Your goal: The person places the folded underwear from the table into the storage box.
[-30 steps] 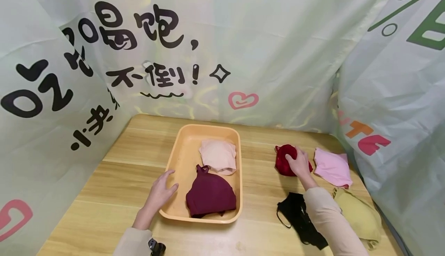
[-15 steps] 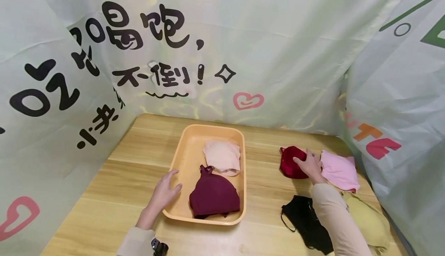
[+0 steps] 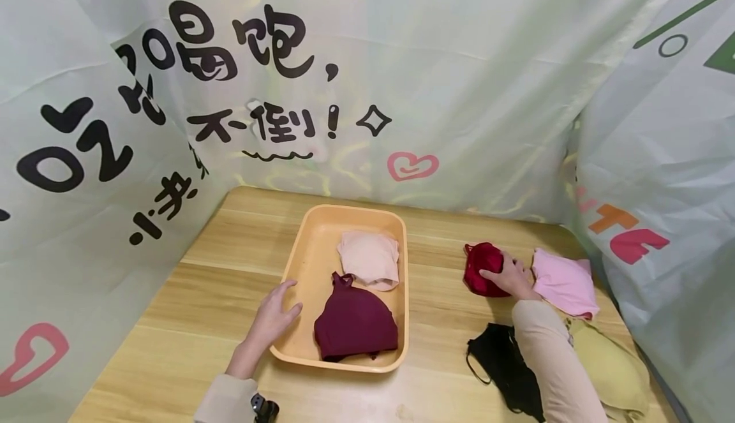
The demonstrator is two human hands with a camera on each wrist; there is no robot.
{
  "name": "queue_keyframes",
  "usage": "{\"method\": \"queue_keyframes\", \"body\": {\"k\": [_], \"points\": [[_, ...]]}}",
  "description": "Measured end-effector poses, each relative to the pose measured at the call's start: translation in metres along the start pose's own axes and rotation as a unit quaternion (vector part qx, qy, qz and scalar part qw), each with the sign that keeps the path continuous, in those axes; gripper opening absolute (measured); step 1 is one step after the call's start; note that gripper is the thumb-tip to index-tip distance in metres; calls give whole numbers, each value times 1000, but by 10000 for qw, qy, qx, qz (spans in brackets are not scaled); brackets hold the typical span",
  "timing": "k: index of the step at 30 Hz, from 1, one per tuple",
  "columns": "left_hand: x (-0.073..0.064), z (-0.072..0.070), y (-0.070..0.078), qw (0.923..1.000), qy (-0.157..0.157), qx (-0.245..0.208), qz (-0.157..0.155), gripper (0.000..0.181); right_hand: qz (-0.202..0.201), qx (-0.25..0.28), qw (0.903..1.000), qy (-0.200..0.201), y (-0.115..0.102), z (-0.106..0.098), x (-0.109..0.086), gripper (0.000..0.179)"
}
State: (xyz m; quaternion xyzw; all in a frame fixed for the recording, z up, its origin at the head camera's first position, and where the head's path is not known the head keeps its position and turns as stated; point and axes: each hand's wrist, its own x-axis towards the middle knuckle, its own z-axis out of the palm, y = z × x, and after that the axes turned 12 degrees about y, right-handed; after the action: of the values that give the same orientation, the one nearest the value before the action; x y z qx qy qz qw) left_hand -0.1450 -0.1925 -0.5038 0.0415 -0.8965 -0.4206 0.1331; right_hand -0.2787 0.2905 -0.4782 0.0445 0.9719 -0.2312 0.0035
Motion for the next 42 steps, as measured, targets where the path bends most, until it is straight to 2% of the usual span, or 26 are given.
{"method": "queue_keyframes", "body": {"k": [5,10,16,25,33,42], "points": [[0,1,1,10000,52,6,12,51,75,123,9998,-97,1,0,1,88],[0,2,1,9999,134,18,34,51,142,172,9997,-23,-1,-1,-1,86],[1,1,3,10000,63,6,21,51,308,157,9993,-110,-1,-1,-2,91],[1,1,2,10000,30,81,11,51,65,187,9994,-288,4,-6,-2,95],[0,1,2,10000,65,18,52,51,218,166,9988,-402,7,-8,-4,99],[0,0,1,10000,24,-29,-1,52,589,1277,9883,-583,9,-9,-5,106]]}}
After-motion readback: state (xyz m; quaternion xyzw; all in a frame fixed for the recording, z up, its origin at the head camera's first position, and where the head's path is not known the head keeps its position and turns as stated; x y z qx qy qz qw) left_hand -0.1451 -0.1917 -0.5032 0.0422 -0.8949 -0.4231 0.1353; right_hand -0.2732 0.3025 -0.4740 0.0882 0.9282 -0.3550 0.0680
